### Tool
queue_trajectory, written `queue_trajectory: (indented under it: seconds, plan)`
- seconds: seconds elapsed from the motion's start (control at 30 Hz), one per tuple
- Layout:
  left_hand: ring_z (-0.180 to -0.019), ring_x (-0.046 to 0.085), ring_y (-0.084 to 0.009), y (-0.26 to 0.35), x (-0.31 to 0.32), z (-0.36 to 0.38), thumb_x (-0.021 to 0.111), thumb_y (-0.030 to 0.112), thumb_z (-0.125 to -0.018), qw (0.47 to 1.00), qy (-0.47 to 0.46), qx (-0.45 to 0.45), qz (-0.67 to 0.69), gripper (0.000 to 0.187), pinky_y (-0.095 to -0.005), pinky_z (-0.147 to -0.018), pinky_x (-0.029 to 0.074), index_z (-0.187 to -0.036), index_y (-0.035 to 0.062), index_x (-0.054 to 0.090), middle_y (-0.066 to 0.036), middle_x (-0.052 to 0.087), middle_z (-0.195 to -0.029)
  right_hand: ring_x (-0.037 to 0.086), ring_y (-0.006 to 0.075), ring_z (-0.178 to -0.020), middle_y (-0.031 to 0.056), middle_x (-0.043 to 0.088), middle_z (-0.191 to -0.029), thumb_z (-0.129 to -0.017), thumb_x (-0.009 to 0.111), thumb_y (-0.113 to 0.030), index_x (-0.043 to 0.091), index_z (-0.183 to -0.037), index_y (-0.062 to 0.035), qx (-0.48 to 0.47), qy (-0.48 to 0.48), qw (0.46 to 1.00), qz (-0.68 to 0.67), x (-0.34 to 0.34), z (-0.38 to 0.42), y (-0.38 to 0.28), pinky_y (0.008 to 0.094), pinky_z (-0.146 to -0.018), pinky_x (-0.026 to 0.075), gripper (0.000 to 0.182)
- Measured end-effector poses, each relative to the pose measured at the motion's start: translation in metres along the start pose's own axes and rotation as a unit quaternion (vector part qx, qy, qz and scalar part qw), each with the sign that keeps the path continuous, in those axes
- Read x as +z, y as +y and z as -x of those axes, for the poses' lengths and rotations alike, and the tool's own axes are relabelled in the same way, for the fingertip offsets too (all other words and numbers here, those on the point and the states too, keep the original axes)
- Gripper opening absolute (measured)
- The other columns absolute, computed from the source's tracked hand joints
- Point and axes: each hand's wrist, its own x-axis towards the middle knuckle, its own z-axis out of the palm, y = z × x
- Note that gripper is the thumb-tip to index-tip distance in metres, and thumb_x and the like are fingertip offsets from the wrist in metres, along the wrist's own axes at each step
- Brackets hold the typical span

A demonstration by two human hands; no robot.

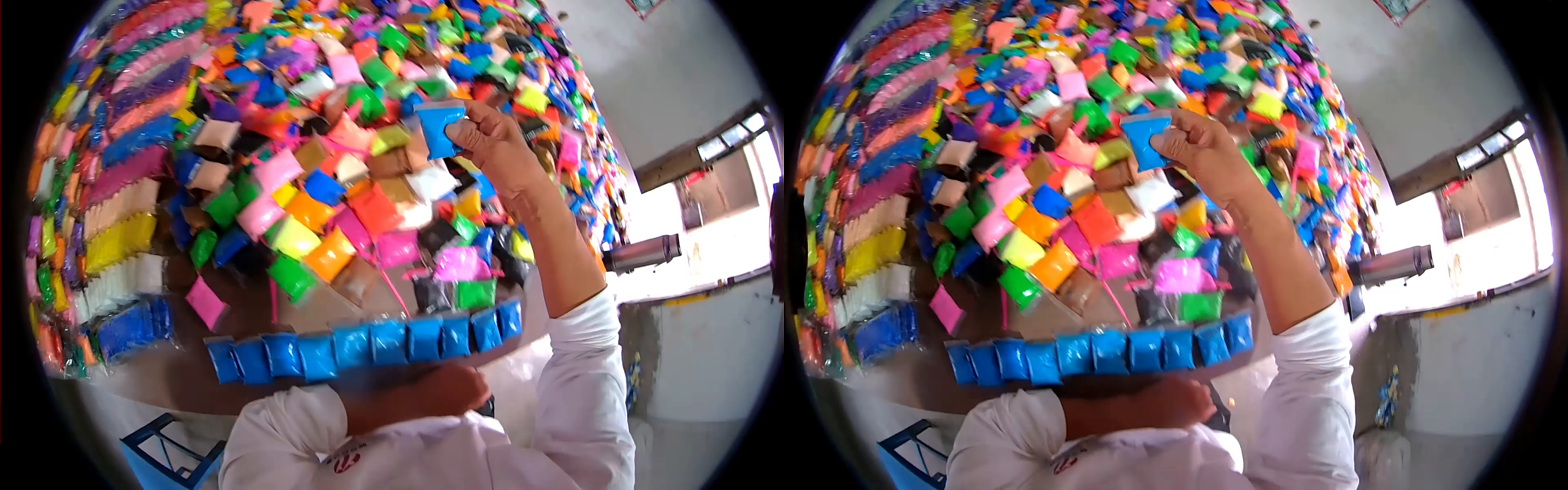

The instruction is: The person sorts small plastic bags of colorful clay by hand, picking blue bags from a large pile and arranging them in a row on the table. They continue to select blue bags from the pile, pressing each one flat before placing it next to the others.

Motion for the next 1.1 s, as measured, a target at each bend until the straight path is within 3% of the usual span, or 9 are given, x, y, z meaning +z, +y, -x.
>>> queue_trajectory:
  seconds: [0.03, 0.1, 0.13, 0.3, 0.5, 0.63, 0.73, 0.87, 1.1]
  plan:
    - [-0.066, 0.065, -0.0231, 0.003, -0.008, -0.001, 0.06, 0.028, -0.091, 0.997, -0.007, 0.022, -0.077, 0.031, -0.0394, -0.055, 0.051, -0.067, 0.0083, 0.063, -0.008, 0.06, -0.068, 0.062, 0.007, -0.088, -0.0013, 0.066, -0.099, -0.095, 0.066, -0.02, 0.062, -0.124, -0.0033, 0.053, -0.016, 0.998, -0.01, -0.012, 0.015, 0.004, 0.0247, -0.079, 0.051, 0.034]
    - [-0.065, 0.064, -0.0216, 0.003, -0.004, 0.001, 0.06, 0.028, -0.091, 0.999, 0.01, 0.016, -0.038, 0.03, -0.0367, -0.057, 0.05, -0.067, 0.0104, 0.062, -0.006, 0.06, -0.067, 0.062, 0.0068, -0.086, -0.0018, 0.067, -0.097, -0.096, 0.065, -0.019, 0.064, -0.12, -0.0036, 0.014, -0.003, 0.999, -0.05, -0.019, 0.057, 0.01, 0.0245, -0.077, 0.051, 0.029]
    - [-0.066, 0.063, -0.0229, 0.004, -0.001, 0.002, 0.06, 0.027, -0.091, 0.999, 0.024, -0.007, -0.037, 0.029, -0.0373, -0.059, 0.05, -0.067, 0.0101, 0.061, -0.007, 0.059, -0.068, 0.062, 0.0072, -0.086, -0.0013, 0.068, -0.098, -0.097, 0.062, -0.016, 0.065, -0.118, -0.0033, 0.1, 0.044, 0.994, 0.032, -0.029, 0.08, 0.01, 0.0242, -0.077, 0.05, 0.025]
    - [-0.071, 0.063, -0.0277, 0.0, -0.014, -0.001, 0.06, 0.023, -0.091, 0.995, 0.054, -0.025, 0.078, 0.029, -0.04, -0.066, 0.051, -0.067, 0.0075, 0.058, -0.009, 0.058, -0.071, 0.059, 0.0065, -0.083, -0.0006, 0.067, -0.099, -0.096, 0.059, -0.011, 0.067, -0.112, -0.0014, 0.078, 0.174, 0.982, 0.01, -0.047, 0.196, 0.028, 0.0235, -0.075, 0.047, 0.021]
    - [-0.07, 0.064, -0.03, 0.004, -0.011, -0.004, 0.06, 0.022, -0.09, 0.996, 0.024, -0.029, 0.075, 0.027, -0.041, -0.063, 0.052, -0.069, 0.005, 0.061, -0.011, 0.059, -0.072, 0.06, 0.0071, -0.072, -0.0027, 0.067, -0.088, -0.099, 0.057, -0.028, 0.065, -0.117, -0.0078, 0.196, 0.284, 0.936, -0.069, -0.054, 0.298, 0.06, 0.0225, -0.059, 0.043, 0.028]
    - [-0.065, 0.064, -0.03, 0.006, -0.013, -0.008, 0.065, 0.023, -0.088, 0.994, 0.044, -0.061, 0.074, 0.029, -0.0414, -0.06, 0.053, -0.065, 0.0049, 0.061, -0.011, 0.061, -0.069, 0.065, 0.0104, -0.079, 0.0027, 0.07, -0.096, -0.098, 0.061, -0.027, 0.065, -0.117, -0.0071, 0.217, 0.24, 0.939, -0.119, -0.043, 0.327, 0.064, 0.0252, -0.063, 0.05, 0.029]
    - [-0.067, 0.065, -0.034, 0.008, -0.023, -0.012, 0.061, 0.026, -0.092, 0.988, 0.038, -0.095, 0.113, 0.035, -0.0449, -0.063, 0.053, -0.066, 0.0029, 0.062, -0.014, 0.063, -0.071, 0.066, 0.014, -0.09, 0.0053, 0.07, -0.105, -0.091, 0.069, -0.012, 0.064, -0.118, -0.0032, 0.187, 0.242, 0.933, -0.19, -0.025, 0.335, 0.064, 0.0277, -0.078, 0.053, 0.029]
    - [-0.07, 0.065, -0.0374, 0.004, -0.026, -0.014, 0.058, 0.031, -0.095, 0.965, 0.064, -0.141, 0.211, 0.039, -0.0453, -0.063, 0.051, -0.071, 0.0009, 0.061, -0.017, 0.064, -0.073, 0.063, 0.0151, -0.102, 0.0069, 0.067, -0.112, -0.09, 0.069, -0.007, 0.064, -0.118, 0.0, 0.147, 0.175, 0.953, -0.198, -0.005, 0.34, 0.061, 0.0307, -0.091, 0.05, 0.029]
    - [-0.076, 0.065, -0.0377, 0.005, -0.038, -0.016, 0.058, 0.031, -0.097, 0.95, 0.045, -0.163, 0.263, 0.034, -0.0437, -0.064, 0.05, -0.087, -0.001, 0.061, -0.018, 0.065, -0.081, 0.062, 0.0105, -0.096, 0.0018, 0.068, -0.105, -0.094, 0.066, -0.011, 0.066, -0.115, -0.0017, 0.156, 0.168, 0.95, -0.21, 0.034, 0.342, 0.061, 0.0266, -0.087, 0.049, 0.023]
